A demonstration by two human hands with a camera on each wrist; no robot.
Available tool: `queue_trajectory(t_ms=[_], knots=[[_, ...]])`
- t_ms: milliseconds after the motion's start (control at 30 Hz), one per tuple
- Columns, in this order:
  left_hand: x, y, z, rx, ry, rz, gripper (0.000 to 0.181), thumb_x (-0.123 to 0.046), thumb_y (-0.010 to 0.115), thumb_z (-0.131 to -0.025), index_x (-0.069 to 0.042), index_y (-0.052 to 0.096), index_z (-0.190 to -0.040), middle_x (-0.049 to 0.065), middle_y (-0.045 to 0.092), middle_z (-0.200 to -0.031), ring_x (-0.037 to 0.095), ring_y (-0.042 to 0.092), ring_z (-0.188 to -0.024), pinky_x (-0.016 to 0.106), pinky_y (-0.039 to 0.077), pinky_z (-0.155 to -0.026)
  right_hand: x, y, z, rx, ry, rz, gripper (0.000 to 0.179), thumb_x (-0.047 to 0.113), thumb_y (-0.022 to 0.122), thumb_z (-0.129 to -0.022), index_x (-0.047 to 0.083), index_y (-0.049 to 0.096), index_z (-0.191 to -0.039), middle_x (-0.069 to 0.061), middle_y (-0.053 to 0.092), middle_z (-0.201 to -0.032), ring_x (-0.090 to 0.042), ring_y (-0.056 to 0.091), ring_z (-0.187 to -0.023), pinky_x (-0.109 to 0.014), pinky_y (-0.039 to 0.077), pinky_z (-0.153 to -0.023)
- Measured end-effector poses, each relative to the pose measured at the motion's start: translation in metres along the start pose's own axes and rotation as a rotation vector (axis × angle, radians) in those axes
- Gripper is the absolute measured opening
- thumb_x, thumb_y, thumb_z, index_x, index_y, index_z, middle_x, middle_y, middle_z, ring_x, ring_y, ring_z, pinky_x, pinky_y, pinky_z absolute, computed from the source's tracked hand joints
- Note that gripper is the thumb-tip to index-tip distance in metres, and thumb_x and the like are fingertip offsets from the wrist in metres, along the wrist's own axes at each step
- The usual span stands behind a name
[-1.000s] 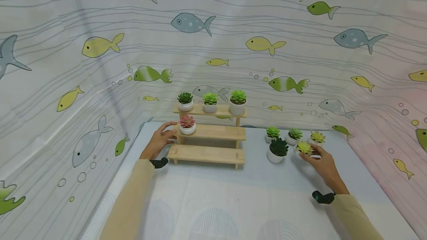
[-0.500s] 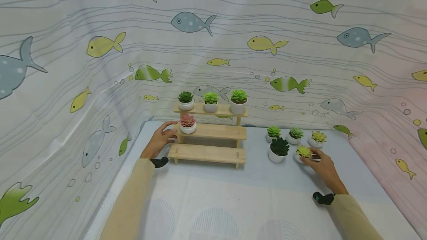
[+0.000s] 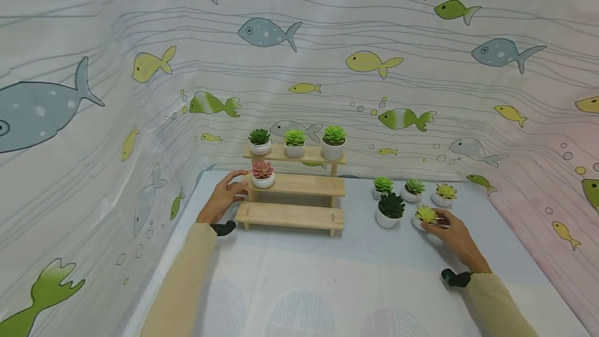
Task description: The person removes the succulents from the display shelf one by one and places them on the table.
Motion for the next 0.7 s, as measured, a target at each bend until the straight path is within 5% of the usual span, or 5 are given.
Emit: queue_trajectory(t_ms=[300, 700], knots=[[-0.001, 0.0, 0.001, 0.004, 0.003, -0.003, 0.056, -0.045, 0.071, -0.097, -0.028, 0.053, -0.147, 0.008, 0.07, -0.11, 0.028, 0.066, -0.105, 0.04, 0.056, -0.088, 0.026, -0.018, 0.006, 0.072, -0.113, -0.009, 0.09, 0.046, 0.074, -0.095, 0.004, 0.029, -0.16, -0.031, 0.03, -0.158, -0.055, 0.038, -0.136, -0.069, 0.041, -0.102], [-0.001, 0.0, 0.001, 0.009, 0.012, -0.002, 0.056, -0.045, 0.07, -0.098, -0.027, 0.052, -0.147, 0.008, 0.07, -0.109, 0.027, 0.066, -0.104, 0.038, 0.057, -0.086, 0.092, -0.029, 0.005, -0.062, -0.228, -0.054, 0.086, 0.052, 0.072, -0.095, 0.007, 0.036, -0.158, -0.026, 0.037, -0.156, -0.049, 0.036, -0.141, -0.066, 0.039, -0.107]])
Point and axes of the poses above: each hand's wrist, its own z-axis away from the middle knuckle, its own y-axis out of the palm, x = y × z, the point moved 6 cm from there along -z, towards the middle knuckle
